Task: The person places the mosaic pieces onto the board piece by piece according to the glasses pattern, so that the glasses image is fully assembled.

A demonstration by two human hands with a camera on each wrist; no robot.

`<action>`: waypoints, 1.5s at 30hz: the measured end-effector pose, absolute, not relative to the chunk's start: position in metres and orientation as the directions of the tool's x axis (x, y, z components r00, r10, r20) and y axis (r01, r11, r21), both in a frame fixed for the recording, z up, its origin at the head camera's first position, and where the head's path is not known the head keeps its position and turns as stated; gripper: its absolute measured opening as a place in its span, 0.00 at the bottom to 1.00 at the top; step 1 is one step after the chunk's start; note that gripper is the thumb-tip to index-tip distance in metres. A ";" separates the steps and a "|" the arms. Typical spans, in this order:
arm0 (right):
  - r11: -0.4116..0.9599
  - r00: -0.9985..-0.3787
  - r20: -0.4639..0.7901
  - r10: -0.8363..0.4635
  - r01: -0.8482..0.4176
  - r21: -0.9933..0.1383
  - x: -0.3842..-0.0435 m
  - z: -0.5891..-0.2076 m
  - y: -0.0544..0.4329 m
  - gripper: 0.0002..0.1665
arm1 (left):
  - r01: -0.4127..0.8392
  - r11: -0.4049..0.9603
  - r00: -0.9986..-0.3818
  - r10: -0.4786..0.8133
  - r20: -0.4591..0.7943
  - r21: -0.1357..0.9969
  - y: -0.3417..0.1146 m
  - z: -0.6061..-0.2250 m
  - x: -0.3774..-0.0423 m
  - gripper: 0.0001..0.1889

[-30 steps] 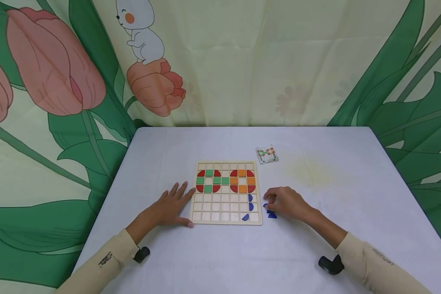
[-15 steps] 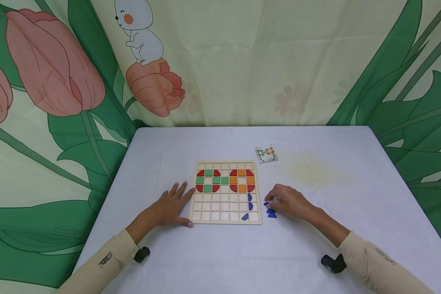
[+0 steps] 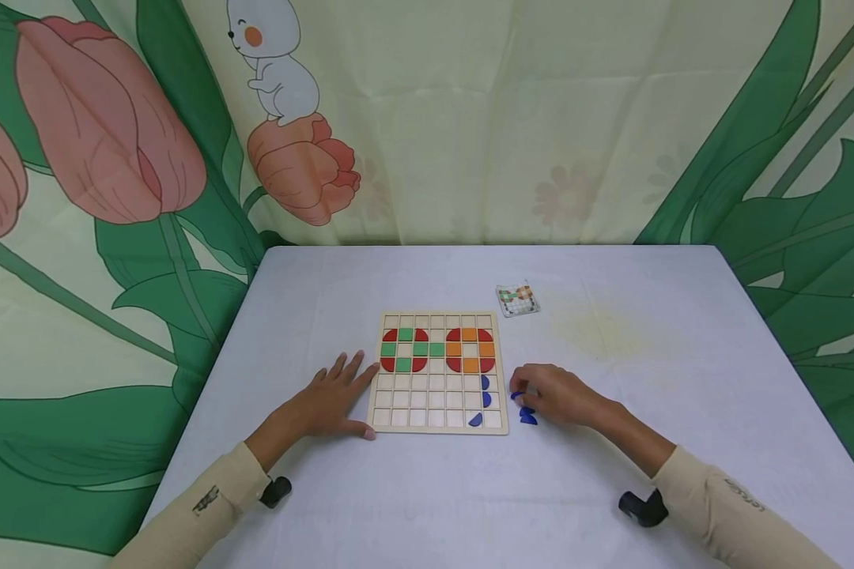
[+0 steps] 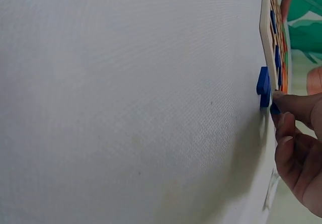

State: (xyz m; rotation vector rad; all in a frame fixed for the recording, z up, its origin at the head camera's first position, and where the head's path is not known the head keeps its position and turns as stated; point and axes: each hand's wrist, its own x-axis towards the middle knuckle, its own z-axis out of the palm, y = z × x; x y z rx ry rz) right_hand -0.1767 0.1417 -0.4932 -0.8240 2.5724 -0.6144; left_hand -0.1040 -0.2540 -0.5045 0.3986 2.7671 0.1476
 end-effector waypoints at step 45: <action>0.417 -0.611 -0.043 -0.791 -0.485 -0.769 -0.208 -0.486 0.041 0.06 | 0.259 0.959 -0.905 0.284 -0.318 0.119 -0.258 -0.509 -0.107 0.61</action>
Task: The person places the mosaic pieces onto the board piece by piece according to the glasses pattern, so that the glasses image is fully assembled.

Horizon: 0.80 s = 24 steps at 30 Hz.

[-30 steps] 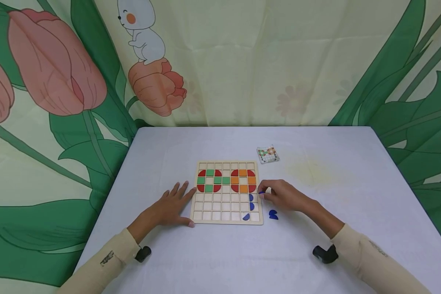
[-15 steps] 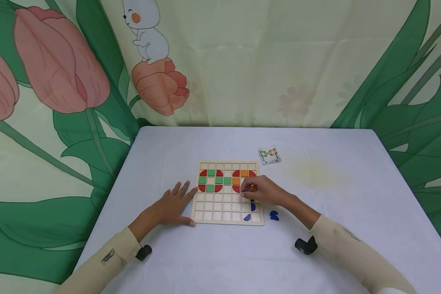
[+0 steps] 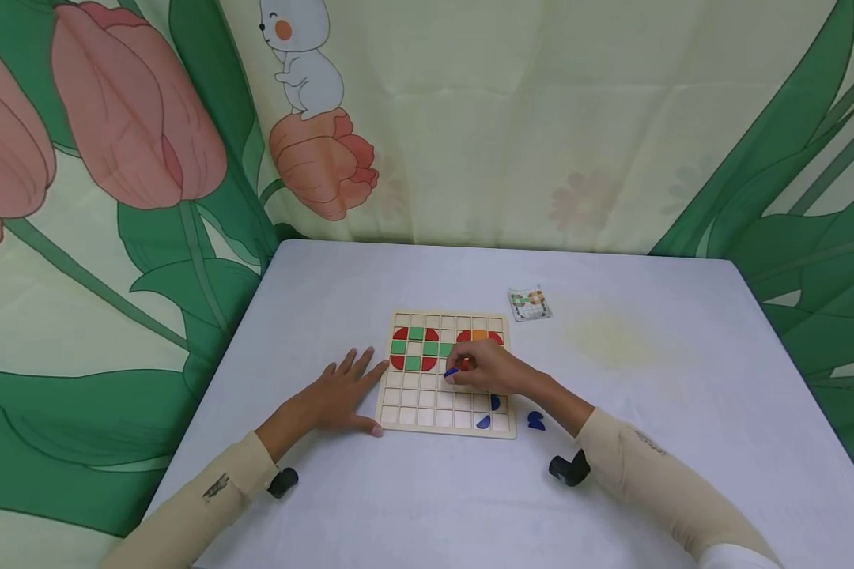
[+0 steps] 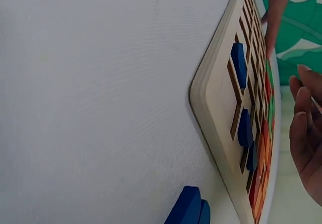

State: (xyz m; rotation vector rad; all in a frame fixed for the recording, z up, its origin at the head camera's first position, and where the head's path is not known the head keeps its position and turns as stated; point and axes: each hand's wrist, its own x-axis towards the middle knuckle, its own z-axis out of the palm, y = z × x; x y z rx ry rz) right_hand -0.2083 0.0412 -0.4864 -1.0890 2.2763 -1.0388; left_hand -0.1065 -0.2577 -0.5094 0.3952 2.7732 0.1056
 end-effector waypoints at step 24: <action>0.378 -0.515 -0.080 -0.853 -0.507 -0.775 -0.215 -0.499 -0.013 0.12 | 0.259 0.958 -0.888 0.286 -0.360 0.123 -0.258 -0.505 -0.108 0.61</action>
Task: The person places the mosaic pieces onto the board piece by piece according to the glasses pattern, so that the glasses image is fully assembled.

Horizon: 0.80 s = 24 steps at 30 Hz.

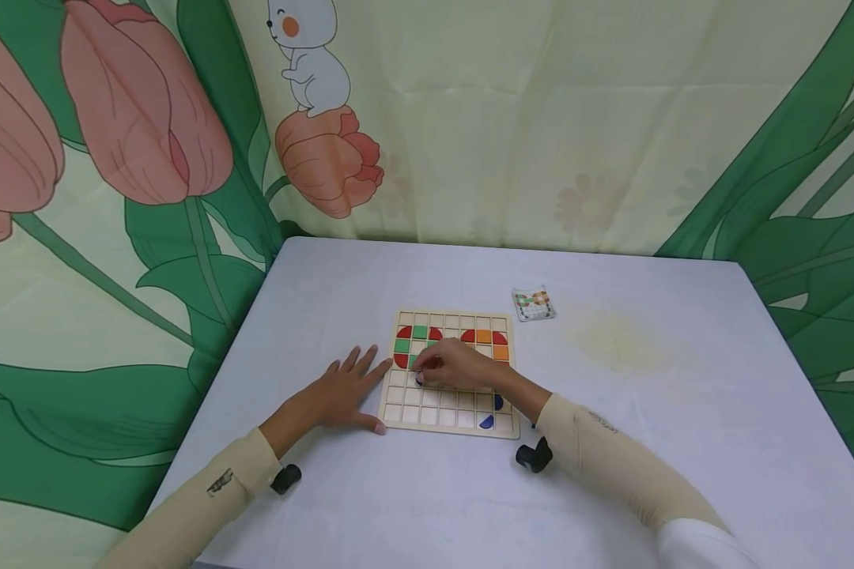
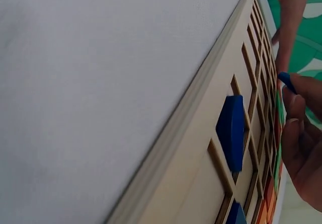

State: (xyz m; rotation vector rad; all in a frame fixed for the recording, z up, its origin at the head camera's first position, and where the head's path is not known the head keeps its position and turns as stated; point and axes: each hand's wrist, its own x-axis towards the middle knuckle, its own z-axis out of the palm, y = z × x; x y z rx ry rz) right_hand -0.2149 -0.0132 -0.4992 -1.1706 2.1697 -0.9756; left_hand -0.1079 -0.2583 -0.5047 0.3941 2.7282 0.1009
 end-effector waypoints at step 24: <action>0.543 -0.666 -0.019 -0.746 -0.591 -0.596 -0.191 -0.503 -0.045 0.14 | 0.278 0.955 -0.891 0.298 -0.341 0.107 -0.259 -0.505 -0.108 0.61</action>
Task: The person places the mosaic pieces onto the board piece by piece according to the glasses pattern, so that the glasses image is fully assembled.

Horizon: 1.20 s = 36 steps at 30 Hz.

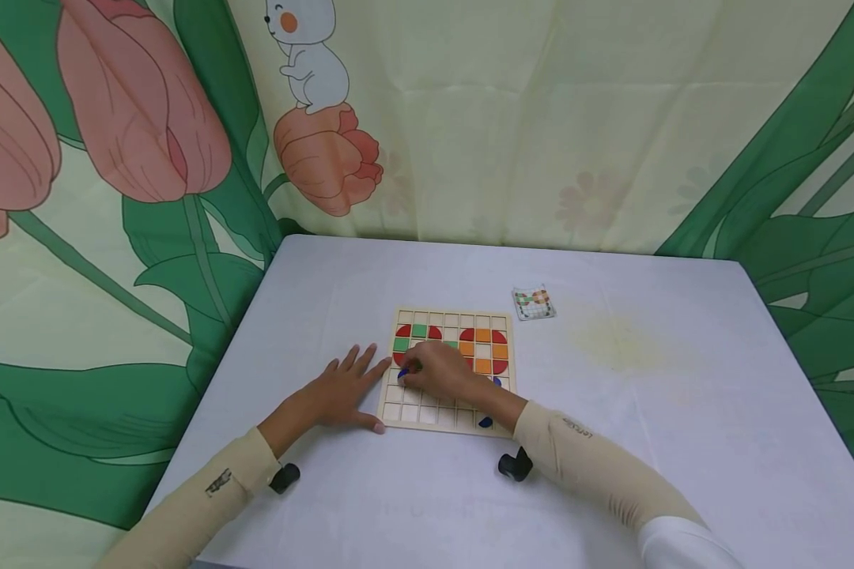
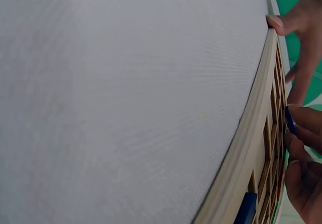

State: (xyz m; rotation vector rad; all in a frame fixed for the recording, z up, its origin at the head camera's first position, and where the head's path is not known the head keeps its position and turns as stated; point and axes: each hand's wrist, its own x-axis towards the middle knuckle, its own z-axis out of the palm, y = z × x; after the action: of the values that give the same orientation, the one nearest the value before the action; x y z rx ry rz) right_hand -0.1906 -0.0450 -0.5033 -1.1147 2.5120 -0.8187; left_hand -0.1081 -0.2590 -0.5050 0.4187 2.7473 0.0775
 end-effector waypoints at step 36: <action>0.527 -0.678 -0.011 -0.735 -0.561 -0.638 -0.197 -0.489 0.010 0.16 | 0.265 0.957 -0.895 0.290 -0.340 0.119 -0.257 -0.504 -0.107 0.61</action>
State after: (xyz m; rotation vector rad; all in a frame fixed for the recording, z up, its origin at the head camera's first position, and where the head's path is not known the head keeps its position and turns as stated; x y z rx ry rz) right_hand -0.1967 0.0096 -0.4890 -1.0846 2.4907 -0.8911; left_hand -0.1069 -0.2573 -0.5037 0.4027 2.7490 0.0989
